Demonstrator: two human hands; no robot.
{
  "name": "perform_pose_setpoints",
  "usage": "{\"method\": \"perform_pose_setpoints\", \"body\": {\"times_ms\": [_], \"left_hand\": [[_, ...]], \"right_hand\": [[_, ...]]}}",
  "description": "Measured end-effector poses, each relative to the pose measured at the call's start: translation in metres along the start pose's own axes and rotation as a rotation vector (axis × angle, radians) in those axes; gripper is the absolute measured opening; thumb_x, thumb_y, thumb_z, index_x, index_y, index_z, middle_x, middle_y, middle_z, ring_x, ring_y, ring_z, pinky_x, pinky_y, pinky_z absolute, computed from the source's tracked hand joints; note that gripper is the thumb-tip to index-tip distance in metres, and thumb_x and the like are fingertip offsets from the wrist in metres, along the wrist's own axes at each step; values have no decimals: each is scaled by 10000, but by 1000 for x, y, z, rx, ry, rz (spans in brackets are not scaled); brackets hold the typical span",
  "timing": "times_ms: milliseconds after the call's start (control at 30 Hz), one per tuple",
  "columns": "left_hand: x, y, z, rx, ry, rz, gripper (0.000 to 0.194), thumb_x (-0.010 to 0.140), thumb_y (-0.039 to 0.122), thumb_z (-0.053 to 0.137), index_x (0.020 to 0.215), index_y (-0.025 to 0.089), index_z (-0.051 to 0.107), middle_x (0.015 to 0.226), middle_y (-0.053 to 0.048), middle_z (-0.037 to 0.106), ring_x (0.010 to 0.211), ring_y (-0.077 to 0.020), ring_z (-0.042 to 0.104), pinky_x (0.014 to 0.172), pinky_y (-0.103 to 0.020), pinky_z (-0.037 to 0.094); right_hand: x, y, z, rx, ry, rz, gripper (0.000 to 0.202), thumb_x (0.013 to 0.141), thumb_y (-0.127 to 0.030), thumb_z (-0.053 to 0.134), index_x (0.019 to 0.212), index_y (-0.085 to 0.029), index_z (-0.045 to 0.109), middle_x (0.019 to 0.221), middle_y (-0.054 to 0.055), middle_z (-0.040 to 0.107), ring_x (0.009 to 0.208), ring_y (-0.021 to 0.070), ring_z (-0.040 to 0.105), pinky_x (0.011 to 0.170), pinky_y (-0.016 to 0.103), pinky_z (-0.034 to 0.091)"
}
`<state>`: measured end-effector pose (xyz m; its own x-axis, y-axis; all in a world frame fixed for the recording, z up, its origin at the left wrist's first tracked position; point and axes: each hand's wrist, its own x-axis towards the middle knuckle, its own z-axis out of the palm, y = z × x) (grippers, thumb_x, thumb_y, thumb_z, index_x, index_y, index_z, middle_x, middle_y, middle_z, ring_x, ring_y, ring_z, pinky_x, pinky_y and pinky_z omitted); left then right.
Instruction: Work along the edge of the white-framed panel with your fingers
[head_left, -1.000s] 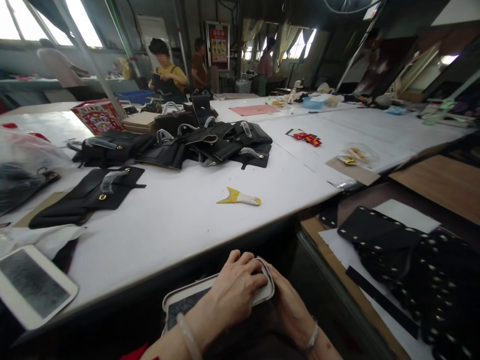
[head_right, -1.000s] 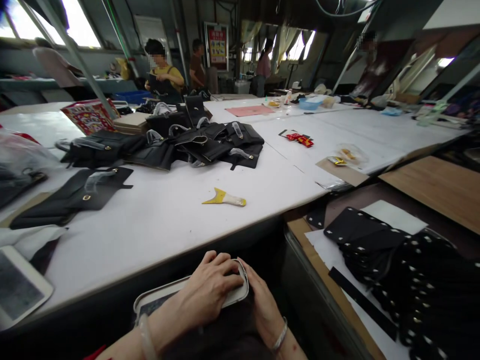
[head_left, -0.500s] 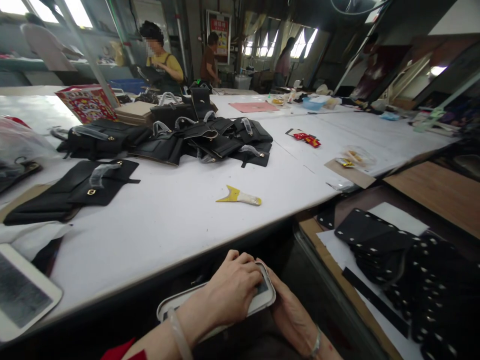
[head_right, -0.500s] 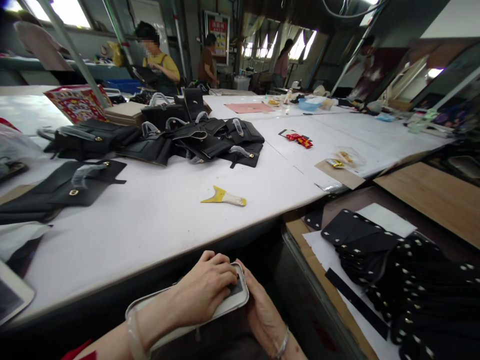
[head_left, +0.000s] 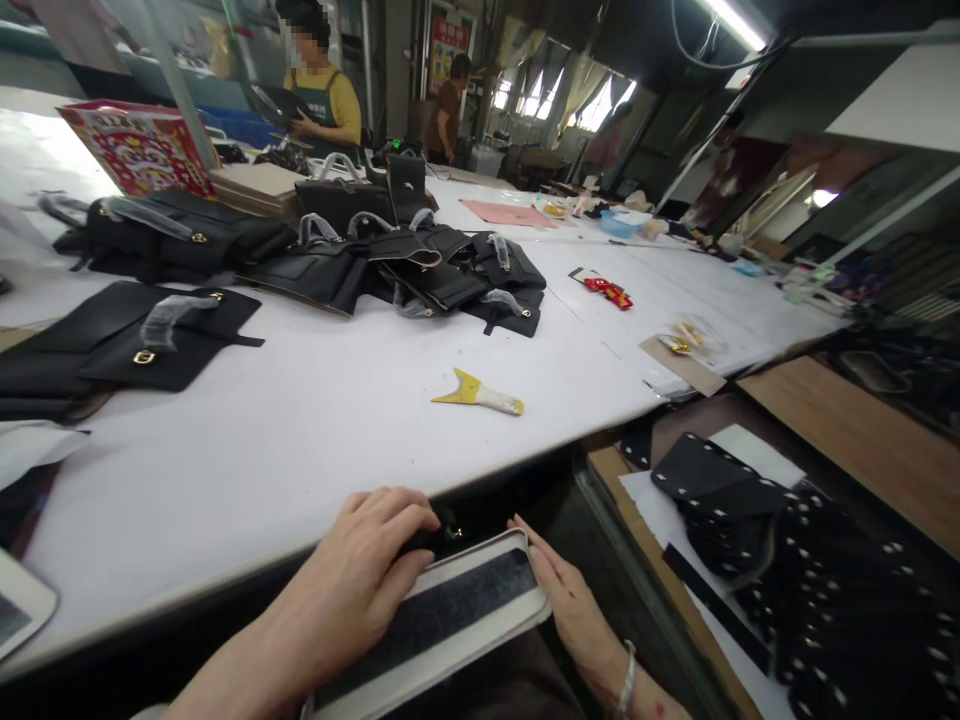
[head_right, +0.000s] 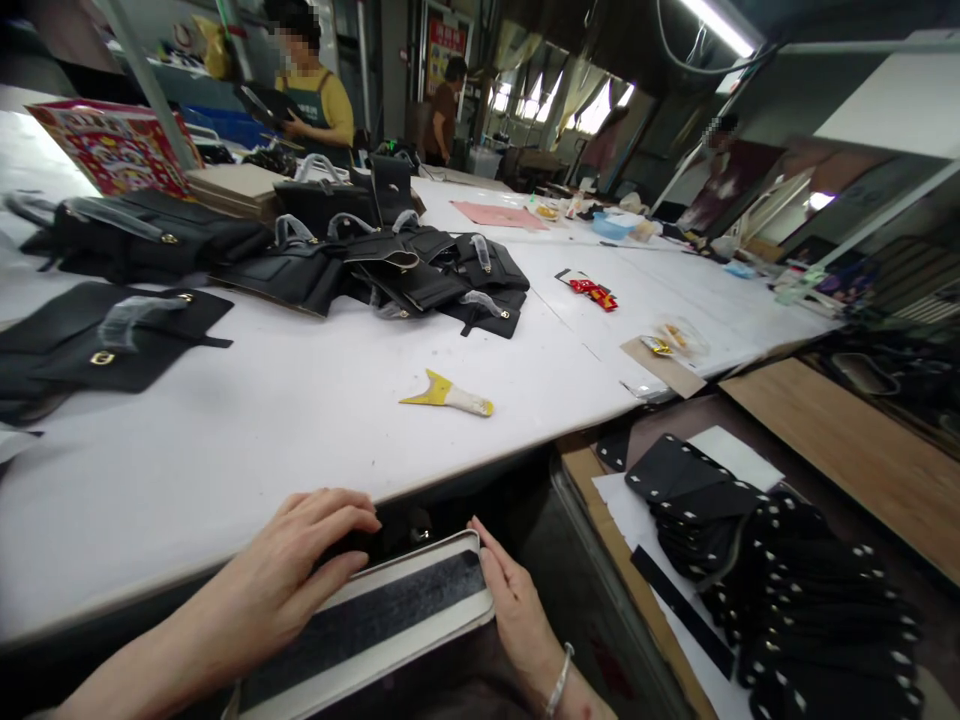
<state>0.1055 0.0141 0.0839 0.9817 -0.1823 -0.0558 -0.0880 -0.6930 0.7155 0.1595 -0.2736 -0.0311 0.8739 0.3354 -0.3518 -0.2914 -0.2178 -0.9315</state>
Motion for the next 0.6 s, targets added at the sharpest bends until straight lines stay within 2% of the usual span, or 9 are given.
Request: {"method": "perform_pose_setpoints", "body": {"times_ms": [67,133,267,333,400,500,600], "left_hand": [[-23,-18,-2,-45,121,-102,210,927,386,504,1086,313,620,1198,-8,623,1149,-227,543,1011,-399,404],[-45,-35,3,-148,265,-234,298,881,503,546,1104,324,627,1223,-8,624,1192,-258,527,1057,-420,385],[-82,-53,30,-601,550,-540,480,808,616,590,1161,292,628,1265,-17,638,1283,-282,486,1176,-440,273],[-93,-51,48,-879,674,-621,507,811,621,593,1172,268,636,1309,-23,626,1335,-267,448,1199,-417,238],[-99,-42,67,-1102,751,-664,516,815,626,589,1155,244,657,1336,-32,616,1357,-258,433,1198,-392,248],[-102,-24,89,-1354,778,-727,553,806,638,595,1182,237,658,1303,-44,644,1322,-288,481,1161,-407,331],[-103,-11,100,-1490,801,-752,582,796,623,617,1248,256,620,1274,-45,663,1294,-320,508,1144,-447,355]], "right_hand": [[2,0,2,-33,33,-29,629,865,-645,556,1341,-233,568,1419,85,529,1349,265,436,1196,465,214],[4,0,3,-23,54,-50,639,848,-646,581,1335,-231,574,1417,80,532,1348,255,436,1205,443,192],[6,-3,4,68,49,-46,674,779,-651,665,1304,-235,602,1427,60,522,1369,248,406,1212,399,165],[3,-7,5,137,12,0,681,760,-668,674,1286,-239,618,1416,54,534,1363,257,415,1198,412,204],[-2,-11,5,209,-40,63,677,761,-686,659,1273,-244,627,1400,46,552,1349,259,434,1172,416,261],[-8,-15,4,284,-109,146,679,750,-703,655,1265,-262,631,1366,23,589,1329,242,454,1120,377,332],[-10,-21,-1,290,-177,227,661,765,-681,658,1297,-294,600,1308,16,632,1210,238,548,984,358,436]]}}
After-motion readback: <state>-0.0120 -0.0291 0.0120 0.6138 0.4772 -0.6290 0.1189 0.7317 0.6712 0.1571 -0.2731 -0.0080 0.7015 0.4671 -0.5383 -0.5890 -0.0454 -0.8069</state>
